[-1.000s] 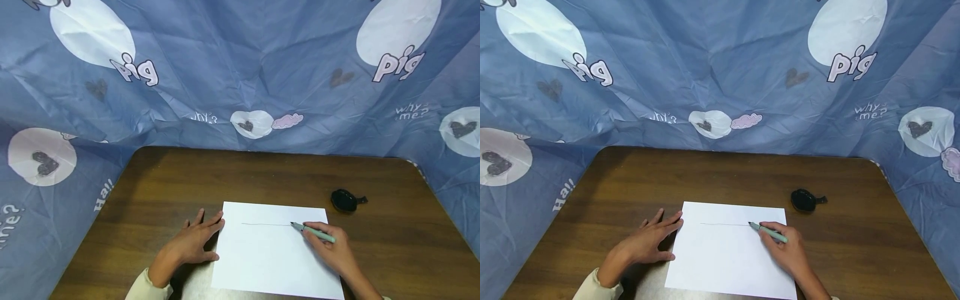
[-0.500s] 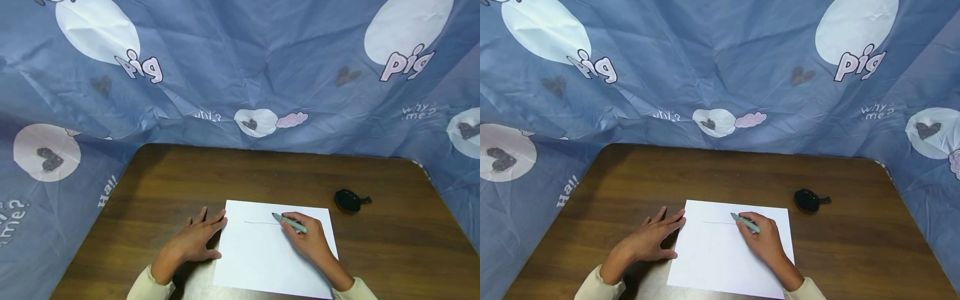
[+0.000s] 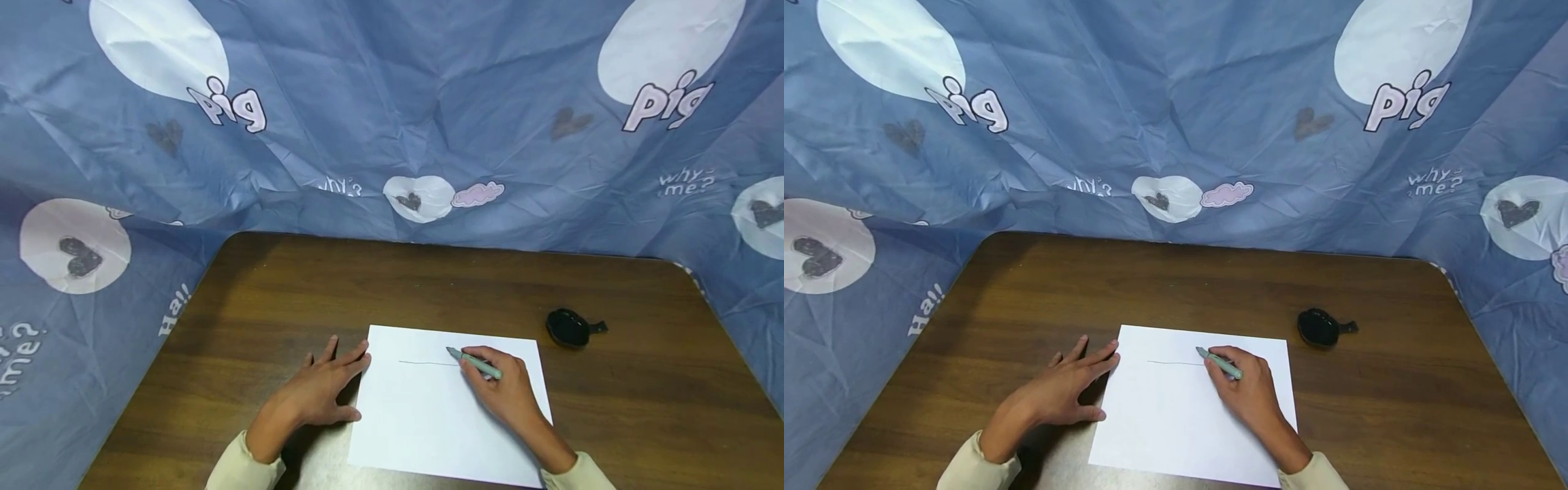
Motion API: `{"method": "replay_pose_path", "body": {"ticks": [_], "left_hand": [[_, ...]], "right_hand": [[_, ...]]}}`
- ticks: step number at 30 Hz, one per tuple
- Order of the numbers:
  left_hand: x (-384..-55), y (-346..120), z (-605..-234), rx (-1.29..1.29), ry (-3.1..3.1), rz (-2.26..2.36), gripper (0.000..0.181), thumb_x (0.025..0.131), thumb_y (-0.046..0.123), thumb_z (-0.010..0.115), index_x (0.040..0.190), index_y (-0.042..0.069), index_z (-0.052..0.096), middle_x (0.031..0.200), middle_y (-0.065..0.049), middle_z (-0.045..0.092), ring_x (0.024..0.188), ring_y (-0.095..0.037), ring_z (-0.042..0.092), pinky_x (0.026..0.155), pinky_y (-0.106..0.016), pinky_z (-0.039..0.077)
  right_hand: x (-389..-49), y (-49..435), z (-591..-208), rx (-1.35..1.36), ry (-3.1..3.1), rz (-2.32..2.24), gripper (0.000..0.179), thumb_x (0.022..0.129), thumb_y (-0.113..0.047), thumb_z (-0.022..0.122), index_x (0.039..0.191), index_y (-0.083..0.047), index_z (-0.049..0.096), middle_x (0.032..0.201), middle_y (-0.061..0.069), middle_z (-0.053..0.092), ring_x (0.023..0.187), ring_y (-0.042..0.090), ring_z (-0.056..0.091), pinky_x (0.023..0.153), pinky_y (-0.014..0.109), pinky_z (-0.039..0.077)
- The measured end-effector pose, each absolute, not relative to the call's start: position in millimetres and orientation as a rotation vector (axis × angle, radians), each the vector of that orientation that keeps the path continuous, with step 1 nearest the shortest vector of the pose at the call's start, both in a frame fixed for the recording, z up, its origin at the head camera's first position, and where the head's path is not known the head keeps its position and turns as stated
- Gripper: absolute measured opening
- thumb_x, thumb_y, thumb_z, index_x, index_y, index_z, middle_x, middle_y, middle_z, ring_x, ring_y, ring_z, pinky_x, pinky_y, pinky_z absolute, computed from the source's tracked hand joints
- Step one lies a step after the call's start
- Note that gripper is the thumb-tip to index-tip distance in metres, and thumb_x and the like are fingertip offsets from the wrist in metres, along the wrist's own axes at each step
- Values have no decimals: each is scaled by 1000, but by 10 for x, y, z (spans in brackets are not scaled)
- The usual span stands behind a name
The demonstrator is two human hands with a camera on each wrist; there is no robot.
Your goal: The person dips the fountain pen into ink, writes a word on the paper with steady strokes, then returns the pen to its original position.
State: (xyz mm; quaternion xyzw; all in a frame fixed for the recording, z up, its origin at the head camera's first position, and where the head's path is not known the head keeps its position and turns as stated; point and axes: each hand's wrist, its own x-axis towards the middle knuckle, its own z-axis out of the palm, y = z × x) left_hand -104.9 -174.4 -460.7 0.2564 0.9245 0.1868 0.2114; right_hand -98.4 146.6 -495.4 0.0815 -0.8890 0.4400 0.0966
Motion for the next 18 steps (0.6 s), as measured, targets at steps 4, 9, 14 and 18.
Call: {"method": "replay_pose_path", "body": {"ticks": [4, 9, 14, 18], "left_hand": [[-1044, -1743, -4605, 706, 2569, 521, 84, 85, 36, 80, 155, 13, 39, 165, -2, 21, 146, -51, 9, 101, -79, 19], [-1039, -1744, -4614, 705, 2568, 524, 84, 85, 36, 80, 155, 13, 38, 165, -2, 21, 146, -51, 9, 101, -79, 19], [-1038, -1746, -4622, 708, 2576, 520, 85, 85, 36, 80, 155, 13, 38, 165, -2, 21, 147, -51, 10, 101, -79, 19], [-1038, -1744, -4624, 707, 2581, 505, 84, 85, 36, 80, 155, 13, 38, 165, -2, 21, 147, -50, 10, 101, -79, 19]], "right_hand": [[-984, 1469, -4961, 238, -2635, 1302, 15, 85, -7, 79, 99, -6, 78, 91, 1, 75, 68, 10, 57, 56, 23, 45], [-961, 1462, -4953, 223, -2659, 1285, 14, 85, -9, 78, 99, -6, 78, 89, 0, 74, 67, 10, 57, 58, 24, 46], [-860, 1429, -4964, 261, -2670, 1283, 14, 84, -7, 79, 98, -7, 78, 87, -3, 74, 66, 7, 56, 61, 26, 50], [-748, 1379, -4974, 300, -2676, 1309, 15, 83, -6, 80, 97, -9, 78, 91, -4, 74, 68, 4, 59, 65, 26, 53]]}}
